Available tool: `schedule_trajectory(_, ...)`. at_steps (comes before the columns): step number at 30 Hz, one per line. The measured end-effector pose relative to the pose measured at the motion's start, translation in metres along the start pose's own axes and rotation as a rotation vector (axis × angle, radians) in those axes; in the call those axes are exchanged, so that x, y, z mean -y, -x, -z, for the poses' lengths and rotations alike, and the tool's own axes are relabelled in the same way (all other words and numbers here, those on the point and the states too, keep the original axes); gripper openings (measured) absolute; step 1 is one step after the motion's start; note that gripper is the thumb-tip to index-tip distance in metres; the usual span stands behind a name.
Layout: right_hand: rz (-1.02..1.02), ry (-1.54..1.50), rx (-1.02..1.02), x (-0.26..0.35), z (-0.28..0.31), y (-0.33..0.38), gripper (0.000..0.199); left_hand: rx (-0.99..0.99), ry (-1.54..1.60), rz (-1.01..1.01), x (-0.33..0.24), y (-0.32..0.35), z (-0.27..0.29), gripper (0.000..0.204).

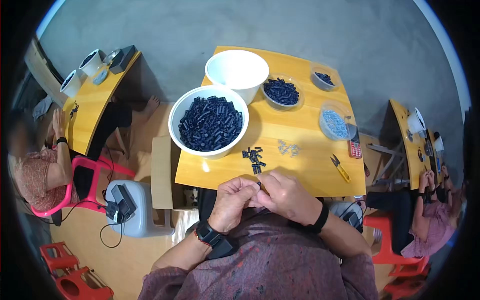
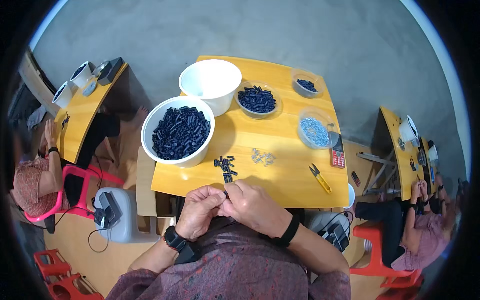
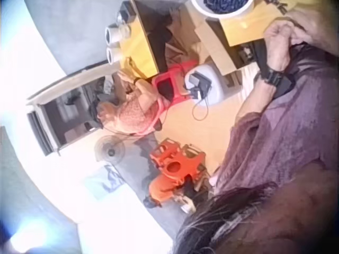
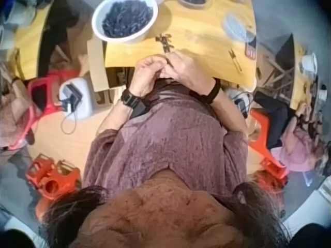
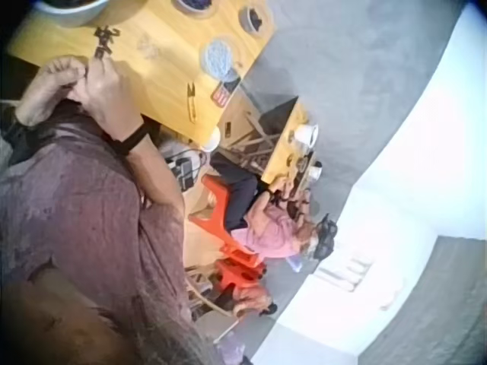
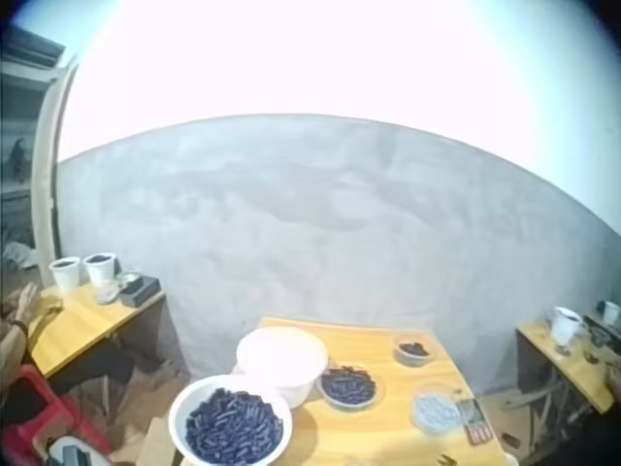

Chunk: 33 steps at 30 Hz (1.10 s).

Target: Assembling small black plastic components by hand-inserting metal clips and pins.

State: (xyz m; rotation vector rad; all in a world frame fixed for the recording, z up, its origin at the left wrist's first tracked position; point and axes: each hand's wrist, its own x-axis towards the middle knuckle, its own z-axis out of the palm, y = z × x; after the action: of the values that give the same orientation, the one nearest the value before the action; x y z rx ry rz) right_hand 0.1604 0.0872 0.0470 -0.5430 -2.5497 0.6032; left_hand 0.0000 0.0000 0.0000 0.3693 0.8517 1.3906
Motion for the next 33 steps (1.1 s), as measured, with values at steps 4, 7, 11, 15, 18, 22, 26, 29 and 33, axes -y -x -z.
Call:
schedule_trajectory(4, -0.022, -0.002, 0.047, -0.003, -0.003, 0.003, 0.029, 0.023, -0.052, -0.063, 0.006, -0.002, 0.002, 0.008)
schedule_trajectory(7, 0.007, -0.019, 0.029, 0.0, -0.006, 0.002, 0.024, -0.024, -0.095, -0.082, 0.006, 0.002, 0.001, 0.007)
schedule_trajectory(11, 0.046, 0.004, 0.052, -0.003, -0.006, 0.003, 0.024, -0.053, -0.115, -0.094, 0.005, 0.001, -0.001, 0.006)
schedule_trajectory(15, 0.018, -0.002, 0.078, -0.004, -0.011, 0.003, 0.022, -0.074, -0.127, -0.117, 0.003, 0.002, -0.004, 0.007)
schedule_trajectory(18, 0.023, -0.18, -0.05, -0.012, -0.013, -0.005, 0.024, -0.107, -0.159, -0.101, -0.009, 0.003, -0.008, 0.007)
schedule_trajectory(22, -0.327, -0.435, -0.026, -0.042, -0.001, -0.006, 0.027, -0.207, -0.387, -0.269, -0.027, 0.008, -0.001, 0.007)
schedule_trajectory(26, -0.136, -0.168, -0.143, -0.066, -0.004, -0.012, 0.017, -0.423, -0.423, -0.561, -0.051, 0.019, 0.014, 0.004)
schedule_trajectory(29, -0.189, -0.112, -0.085, -0.056, -0.004, -0.017, 0.01, -0.624, -0.463, -0.71, -0.065, 0.034, 0.041, 0.005)
schedule_trajectory(33, -0.153, -0.021, -0.112, -0.053, -0.009, -0.019, 0.008, -0.759, -0.429, -0.74, -0.066, 0.034, 0.109, 0.014)
